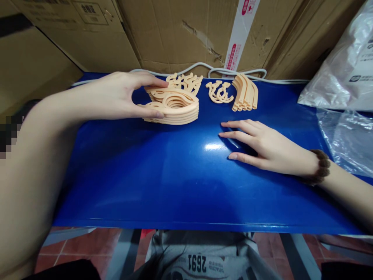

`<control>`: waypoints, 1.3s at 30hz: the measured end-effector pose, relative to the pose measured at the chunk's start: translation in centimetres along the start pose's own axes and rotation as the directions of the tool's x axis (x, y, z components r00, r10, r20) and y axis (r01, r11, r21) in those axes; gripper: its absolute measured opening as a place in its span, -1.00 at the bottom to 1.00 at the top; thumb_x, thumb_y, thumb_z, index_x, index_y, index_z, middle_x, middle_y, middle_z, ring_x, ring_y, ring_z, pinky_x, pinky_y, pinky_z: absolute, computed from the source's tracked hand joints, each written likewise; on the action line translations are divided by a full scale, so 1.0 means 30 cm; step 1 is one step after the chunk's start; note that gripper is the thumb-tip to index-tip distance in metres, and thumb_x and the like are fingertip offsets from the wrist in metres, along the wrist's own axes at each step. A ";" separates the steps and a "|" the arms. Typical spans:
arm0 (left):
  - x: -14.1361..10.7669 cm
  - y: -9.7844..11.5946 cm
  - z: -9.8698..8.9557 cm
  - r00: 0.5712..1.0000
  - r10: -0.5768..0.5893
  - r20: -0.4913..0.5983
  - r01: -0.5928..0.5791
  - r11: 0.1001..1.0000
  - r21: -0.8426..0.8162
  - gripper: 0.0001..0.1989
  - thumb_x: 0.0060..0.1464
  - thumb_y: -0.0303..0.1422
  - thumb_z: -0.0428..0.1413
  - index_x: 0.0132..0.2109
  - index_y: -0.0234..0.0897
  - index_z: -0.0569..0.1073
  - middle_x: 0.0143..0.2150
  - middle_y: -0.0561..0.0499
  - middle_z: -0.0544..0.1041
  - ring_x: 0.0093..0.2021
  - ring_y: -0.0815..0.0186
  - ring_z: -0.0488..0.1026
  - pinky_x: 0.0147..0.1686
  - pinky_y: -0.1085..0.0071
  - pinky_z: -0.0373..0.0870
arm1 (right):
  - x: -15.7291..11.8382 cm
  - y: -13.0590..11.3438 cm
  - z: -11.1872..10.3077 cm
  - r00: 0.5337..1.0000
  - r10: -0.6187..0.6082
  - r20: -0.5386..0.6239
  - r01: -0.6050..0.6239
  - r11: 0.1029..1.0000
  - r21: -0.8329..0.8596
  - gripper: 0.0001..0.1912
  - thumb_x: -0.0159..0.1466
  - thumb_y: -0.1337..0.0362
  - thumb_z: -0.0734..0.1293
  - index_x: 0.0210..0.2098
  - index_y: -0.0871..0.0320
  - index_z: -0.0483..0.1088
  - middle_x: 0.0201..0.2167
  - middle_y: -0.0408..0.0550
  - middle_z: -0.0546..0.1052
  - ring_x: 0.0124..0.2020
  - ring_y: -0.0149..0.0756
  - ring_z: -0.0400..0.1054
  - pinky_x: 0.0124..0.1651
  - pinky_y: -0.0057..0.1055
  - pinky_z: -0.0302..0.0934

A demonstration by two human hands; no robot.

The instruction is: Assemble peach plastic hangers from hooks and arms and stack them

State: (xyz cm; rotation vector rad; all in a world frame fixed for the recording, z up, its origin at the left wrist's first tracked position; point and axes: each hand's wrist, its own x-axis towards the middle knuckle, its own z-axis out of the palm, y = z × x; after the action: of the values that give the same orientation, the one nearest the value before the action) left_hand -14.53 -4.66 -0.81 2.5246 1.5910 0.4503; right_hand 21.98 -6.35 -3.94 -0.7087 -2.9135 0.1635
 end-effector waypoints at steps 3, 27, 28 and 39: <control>0.001 -0.002 0.000 1.000 -0.011 0.006 0.011 1.000 -0.006 -0.17 -0.04 0.23 0.15 0.25 -0.16 0.40 0.19 -0.03 0.48 0.09 0.04 0.43 0.18 -0.04 0.32 | 0.001 -0.001 0.000 1.000 0.000 -0.001 0.000 1.000 0.003 -0.45 0.40 -0.03 0.20 0.26 0.12 0.30 0.31 0.15 0.29 0.25 0.01 0.25 0.22 0.01 0.17; 0.000 -0.002 0.003 0.999 0.034 0.006 -0.034 0.999 0.008 -0.18 -0.01 0.18 0.16 0.27 -0.23 0.38 0.22 -0.09 0.47 0.10 0.01 0.43 0.15 -0.02 0.34 | 0.002 -0.003 -0.003 1.000 0.002 0.002 -0.002 1.000 0.013 -0.46 0.39 -0.02 0.21 0.26 0.10 0.30 0.31 0.16 0.29 0.24 0.03 0.25 0.22 0.06 0.17; 0.000 -0.001 0.003 1.000 0.029 0.007 -0.029 1.000 0.006 -0.18 0.00 0.18 0.16 0.28 -0.22 0.38 0.22 -0.08 0.46 0.10 0.01 0.43 0.16 -0.02 0.33 | 0.003 -0.003 -0.004 1.000 0.003 0.003 -0.003 1.000 0.012 -0.46 0.39 -0.02 0.21 0.26 0.11 0.30 0.31 0.16 0.29 0.24 0.03 0.25 0.22 0.05 0.18; 0.001 -0.003 0.005 0.999 -0.014 0.033 0.014 1.000 -0.014 -0.16 -0.03 0.19 0.17 0.31 -0.13 0.33 0.26 -0.01 0.43 0.16 0.01 0.40 0.20 0.02 0.29 | 0.000 -0.001 -0.001 1.000 0.001 0.008 -0.001 1.000 -0.009 -0.44 0.40 -0.03 0.20 0.27 0.14 0.29 0.32 0.15 0.28 0.25 0.00 0.23 0.24 0.00 0.17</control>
State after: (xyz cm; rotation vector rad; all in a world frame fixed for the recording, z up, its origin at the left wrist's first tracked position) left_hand -14.55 -4.59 -0.96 2.4959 1.5875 0.4139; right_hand 21.98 -6.38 -3.90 -0.7130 -2.9237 0.1541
